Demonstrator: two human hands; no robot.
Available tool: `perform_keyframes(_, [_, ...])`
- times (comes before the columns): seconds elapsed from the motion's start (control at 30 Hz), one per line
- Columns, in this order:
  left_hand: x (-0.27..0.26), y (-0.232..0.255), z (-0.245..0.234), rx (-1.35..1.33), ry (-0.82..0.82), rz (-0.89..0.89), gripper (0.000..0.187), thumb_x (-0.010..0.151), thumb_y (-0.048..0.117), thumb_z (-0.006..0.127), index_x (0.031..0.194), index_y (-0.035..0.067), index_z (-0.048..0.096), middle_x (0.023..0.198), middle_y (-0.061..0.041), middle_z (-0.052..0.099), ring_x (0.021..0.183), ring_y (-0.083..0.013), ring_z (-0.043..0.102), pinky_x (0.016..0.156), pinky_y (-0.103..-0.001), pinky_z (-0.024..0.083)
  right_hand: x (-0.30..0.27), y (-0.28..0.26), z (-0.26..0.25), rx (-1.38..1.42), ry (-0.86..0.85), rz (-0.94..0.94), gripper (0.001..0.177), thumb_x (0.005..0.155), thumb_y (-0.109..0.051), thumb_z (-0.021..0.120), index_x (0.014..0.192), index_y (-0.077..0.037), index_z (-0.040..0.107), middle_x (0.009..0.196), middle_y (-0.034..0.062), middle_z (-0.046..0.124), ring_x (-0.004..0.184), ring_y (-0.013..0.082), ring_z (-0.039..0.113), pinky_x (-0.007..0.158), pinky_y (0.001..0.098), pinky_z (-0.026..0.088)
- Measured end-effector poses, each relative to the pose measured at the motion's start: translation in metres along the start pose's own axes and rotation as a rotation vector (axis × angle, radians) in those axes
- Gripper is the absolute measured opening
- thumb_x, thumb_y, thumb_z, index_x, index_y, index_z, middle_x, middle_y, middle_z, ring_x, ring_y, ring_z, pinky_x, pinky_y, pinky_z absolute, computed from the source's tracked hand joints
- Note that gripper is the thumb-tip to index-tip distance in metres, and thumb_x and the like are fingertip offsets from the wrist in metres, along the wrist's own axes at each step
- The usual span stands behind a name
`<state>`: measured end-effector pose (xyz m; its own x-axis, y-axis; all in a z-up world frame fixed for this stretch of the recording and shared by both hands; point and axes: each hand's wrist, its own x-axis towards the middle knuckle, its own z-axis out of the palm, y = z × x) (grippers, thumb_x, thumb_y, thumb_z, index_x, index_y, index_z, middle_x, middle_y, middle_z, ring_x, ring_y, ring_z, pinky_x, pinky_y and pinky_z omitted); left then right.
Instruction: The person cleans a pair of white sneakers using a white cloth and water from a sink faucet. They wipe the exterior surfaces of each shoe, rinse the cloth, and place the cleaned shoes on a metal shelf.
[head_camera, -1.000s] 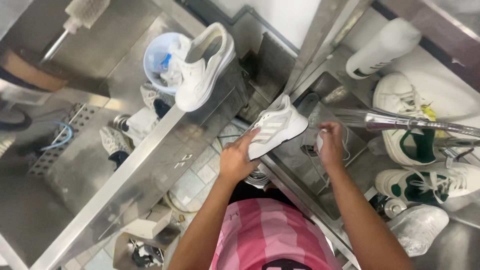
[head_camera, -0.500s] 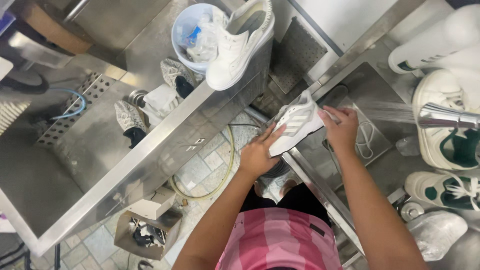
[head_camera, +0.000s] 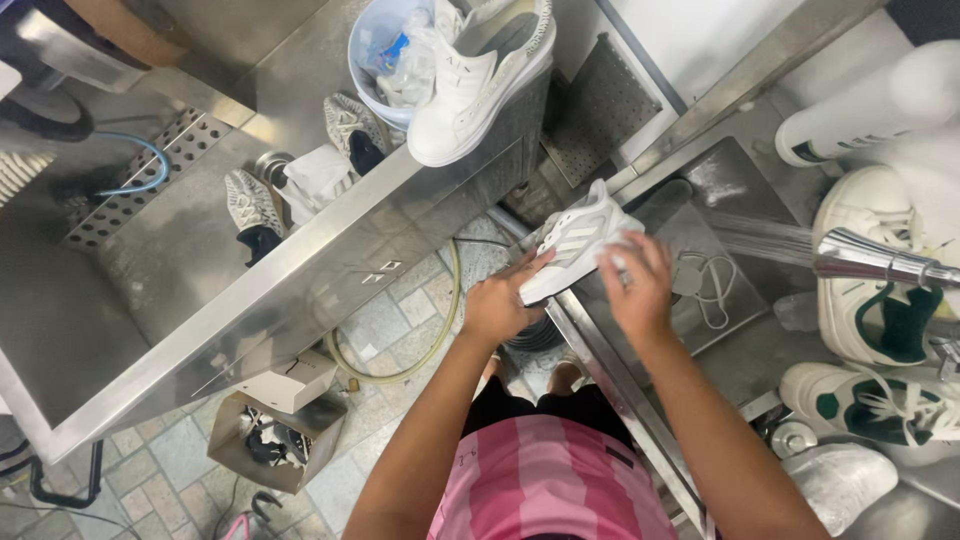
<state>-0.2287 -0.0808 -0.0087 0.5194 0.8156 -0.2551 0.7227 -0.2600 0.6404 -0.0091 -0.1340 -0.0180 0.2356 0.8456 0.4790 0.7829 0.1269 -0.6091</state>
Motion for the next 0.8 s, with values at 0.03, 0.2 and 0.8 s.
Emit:
perform_keyframes(0.03, [0.001, 0.000, 0.002, 0.001, -0.012, -0.006, 0.095, 0.065, 0.029, 0.084, 0.148, 0.052, 0.043, 0.153, 0.007, 0.053, 0.108, -0.0247, 0.073, 0.095, -0.041, 0.056, 0.004, 0.010, -0.001, -0.017, 0.020, 0.048, 0.015, 0.092, -0.011, 0.078, 0.104, -0.005, 0.073, 0.122, 0.0155, 0.068, 0.112, 0.0365, 0.062, 0.097, 0.0463, 0.049])
perform_keyframes(0.2, [0.001, 0.002, 0.001, 0.024, 0.029, 0.004, 0.088, 0.071, 0.032, 0.083, 0.148, 0.050, 0.045, 0.151, 0.005, 0.056, 0.110, -0.0285, 0.071, 0.092, -0.042, 0.056, -0.018, -0.007, 0.014, 0.080, -0.007, 0.096, 0.013, 0.093, -0.008, 0.077, 0.104, -0.003, 0.073, 0.120, 0.0132, 0.070, 0.111, 0.0337, 0.063, 0.097, 0.0428, 0.051])
perform_keyframes(0.8, [0.005, 0.005, -0.002, 0.042, -0.021, -0.010, 0.082, 0.072, 0.031, 0.083, 0.145, 0.050, 0.049, 0.147, 0.007, 0.058, 0.117, -0.0265, 0.067, 0.097, -0.042, 0.053, 0.010, 0.012, -0.004, -0.004, -0.052, -0.015, 0.012, 0.093, -0.003, 0.072, 0.104, 0.000, 0.070, 0.116, 0.0174, 0.067, 0.107, 0.0380, 0.062, 0.094, 0.0453, 0.051])
